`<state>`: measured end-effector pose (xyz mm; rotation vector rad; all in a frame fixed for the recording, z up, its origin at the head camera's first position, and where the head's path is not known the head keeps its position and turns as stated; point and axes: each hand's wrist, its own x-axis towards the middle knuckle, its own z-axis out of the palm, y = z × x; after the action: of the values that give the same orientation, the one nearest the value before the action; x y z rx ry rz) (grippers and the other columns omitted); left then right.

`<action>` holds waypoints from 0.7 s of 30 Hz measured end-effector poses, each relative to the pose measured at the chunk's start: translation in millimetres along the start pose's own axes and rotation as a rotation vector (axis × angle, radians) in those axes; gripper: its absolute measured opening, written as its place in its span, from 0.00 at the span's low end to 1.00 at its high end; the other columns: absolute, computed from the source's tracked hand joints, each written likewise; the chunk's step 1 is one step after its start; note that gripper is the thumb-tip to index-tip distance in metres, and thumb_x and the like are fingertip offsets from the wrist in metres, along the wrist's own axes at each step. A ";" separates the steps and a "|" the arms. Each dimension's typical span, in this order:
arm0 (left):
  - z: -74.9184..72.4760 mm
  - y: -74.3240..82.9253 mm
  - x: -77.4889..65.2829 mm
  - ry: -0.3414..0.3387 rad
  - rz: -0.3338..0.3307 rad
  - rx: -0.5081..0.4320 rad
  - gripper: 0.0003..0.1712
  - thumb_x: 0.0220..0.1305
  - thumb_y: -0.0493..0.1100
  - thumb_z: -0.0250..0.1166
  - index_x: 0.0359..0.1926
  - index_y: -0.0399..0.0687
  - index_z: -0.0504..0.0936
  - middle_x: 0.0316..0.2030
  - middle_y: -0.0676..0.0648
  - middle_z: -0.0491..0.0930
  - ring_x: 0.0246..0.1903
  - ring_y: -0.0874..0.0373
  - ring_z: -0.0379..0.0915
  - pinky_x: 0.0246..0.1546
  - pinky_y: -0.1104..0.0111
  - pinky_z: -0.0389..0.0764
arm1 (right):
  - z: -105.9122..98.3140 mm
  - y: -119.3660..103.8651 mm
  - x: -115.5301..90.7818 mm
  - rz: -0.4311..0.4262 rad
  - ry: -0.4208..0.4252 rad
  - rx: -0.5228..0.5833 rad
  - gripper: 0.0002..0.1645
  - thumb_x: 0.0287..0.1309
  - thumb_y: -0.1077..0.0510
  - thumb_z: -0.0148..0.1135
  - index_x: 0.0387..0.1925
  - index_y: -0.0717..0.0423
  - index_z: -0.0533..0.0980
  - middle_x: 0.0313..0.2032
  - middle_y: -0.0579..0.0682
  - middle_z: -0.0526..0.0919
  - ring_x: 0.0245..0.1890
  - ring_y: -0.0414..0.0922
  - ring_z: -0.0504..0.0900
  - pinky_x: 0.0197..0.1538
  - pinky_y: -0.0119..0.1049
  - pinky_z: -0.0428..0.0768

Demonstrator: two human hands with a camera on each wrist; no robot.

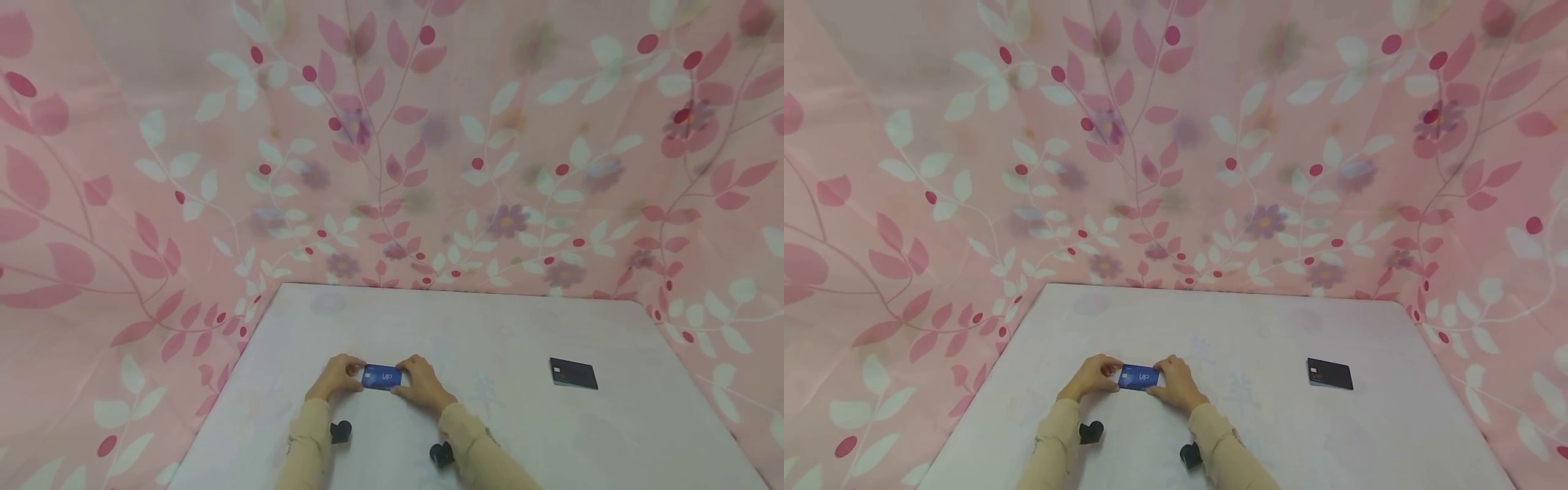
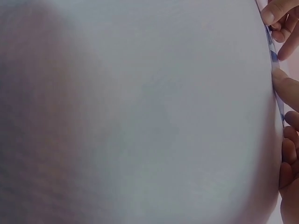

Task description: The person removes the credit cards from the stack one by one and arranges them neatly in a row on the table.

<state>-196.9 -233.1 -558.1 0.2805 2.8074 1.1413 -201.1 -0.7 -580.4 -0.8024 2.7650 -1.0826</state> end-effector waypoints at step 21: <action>-2.7 -4.5 -2.3 -0.058 -0.010 -0.058 0.29 0.31 0.23 0.74 0.43 0.29 0.81 0.31 0.45 0.76 0.31 0.57 0.68 0.34 0.68 0.74 | -0.5 -3.2 -0.5 -0.043 -0.055 -0.099 0.27 0.47 0.52 0.69 0.48 0.60 0.76 0.43 0.53 0.73 0.46 0.50 0.71 0.50 0.47 0.68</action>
<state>-195.7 -238.6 -559.3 0.2898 2.7176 1.1906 -199.4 -2.1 -578.0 -0.8925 2.7868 -0.9216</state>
